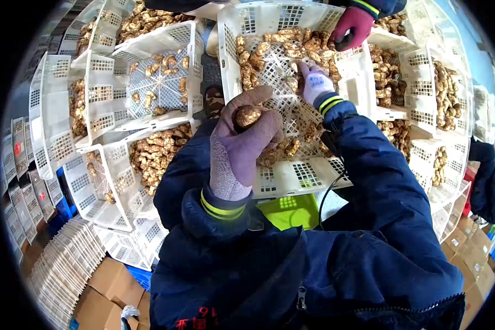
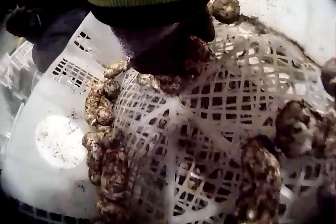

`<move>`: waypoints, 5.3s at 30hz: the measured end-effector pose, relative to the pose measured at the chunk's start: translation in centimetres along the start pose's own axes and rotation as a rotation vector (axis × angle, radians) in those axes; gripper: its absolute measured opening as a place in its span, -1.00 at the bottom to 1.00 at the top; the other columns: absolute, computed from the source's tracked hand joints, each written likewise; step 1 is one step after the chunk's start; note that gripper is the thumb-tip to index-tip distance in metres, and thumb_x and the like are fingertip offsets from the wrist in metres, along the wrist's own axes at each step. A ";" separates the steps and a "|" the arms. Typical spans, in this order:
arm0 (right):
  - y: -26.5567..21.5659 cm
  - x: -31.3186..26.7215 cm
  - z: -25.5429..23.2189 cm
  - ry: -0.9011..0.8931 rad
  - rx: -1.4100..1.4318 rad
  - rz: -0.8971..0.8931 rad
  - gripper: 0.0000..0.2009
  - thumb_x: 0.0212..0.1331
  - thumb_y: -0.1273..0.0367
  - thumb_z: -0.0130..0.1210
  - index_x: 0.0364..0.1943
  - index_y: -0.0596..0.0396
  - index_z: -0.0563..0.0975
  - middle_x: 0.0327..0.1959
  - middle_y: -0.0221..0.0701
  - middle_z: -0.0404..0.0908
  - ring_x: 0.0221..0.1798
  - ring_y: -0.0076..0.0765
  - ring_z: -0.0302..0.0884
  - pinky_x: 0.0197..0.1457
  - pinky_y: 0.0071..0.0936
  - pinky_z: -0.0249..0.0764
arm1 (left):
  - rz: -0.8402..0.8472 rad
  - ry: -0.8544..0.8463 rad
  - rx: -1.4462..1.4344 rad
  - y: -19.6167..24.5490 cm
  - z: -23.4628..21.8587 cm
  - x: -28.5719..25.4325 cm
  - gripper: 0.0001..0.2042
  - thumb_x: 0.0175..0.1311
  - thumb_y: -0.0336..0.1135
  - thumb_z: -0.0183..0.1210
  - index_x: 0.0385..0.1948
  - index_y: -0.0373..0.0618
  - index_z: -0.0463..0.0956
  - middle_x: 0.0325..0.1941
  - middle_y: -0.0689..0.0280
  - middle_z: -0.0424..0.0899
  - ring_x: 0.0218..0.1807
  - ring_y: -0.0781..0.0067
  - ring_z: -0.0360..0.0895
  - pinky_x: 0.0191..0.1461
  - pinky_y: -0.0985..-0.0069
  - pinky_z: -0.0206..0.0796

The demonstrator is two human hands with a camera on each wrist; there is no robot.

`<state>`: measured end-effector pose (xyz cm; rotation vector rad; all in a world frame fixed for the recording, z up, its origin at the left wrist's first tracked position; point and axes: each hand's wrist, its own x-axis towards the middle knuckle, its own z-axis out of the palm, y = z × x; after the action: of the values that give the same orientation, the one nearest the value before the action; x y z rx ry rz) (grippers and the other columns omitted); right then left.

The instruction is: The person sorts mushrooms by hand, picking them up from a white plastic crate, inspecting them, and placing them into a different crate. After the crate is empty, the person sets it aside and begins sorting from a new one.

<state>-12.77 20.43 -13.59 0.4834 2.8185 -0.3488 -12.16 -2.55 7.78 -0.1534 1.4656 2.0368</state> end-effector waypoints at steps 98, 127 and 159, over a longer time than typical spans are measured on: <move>-7.0 -30.4 -18.1 0.459 1.238 -0.710 -0.48 -0.01 0.56 -0.11 0.15 0.42 0.24 0.10 -0.03 0.39 0.11 -0.17 0.44 0.17 -0.41 0.36 | 1.015 0.384 1.226 7.6 -13.2 -18.4 -0.73 0.38 -0.31 -0.14 -0.03 -0.21 0.45 0.05 0.07 0.46 0.11 0.16 0.43 0.14 0.36 0.34; -7.3 -31.2 -18.9 -0.055 1.489 -0.377 -0.58 0.20 0.32 -0.04 0.13 0.22 0.36 0.04 -0.31 0.51 0.08 -0.47 0.42 0.16 -0.57 0.32 | -0.340 -0.558 -0.073 -4.0 0.5 -14.4 -0.58 0.27 0.05 0.03 -0.13 -0.15 0.48 -0.32 0.28 0.60 -0.36 0.47 0.53 -0.34 0.56 0.39; 3.9 -7.2 2.8 -0.566 -0.024 0.067 -0.63 -0.05 0.30 0.09 -0.12 0.20 0.51 -0.18 -0.03 0.58 -0.11 -0.02 0.57 -0.05 -0.24 0.46 | -0.150 -0.230 0.029 -5.7 -2.6 -1.4 -0.62 0.34 -0.14 -0.04 0.07 -0.17 0.37 -0.15 0.22 0.59 -0.19 0.43 0.57 -0.14 0.54 0.42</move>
<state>-4.25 21.16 -14.81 0.3958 2.2512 -0.3687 -8.63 -4.30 2.71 -0.0152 1.3004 1.8452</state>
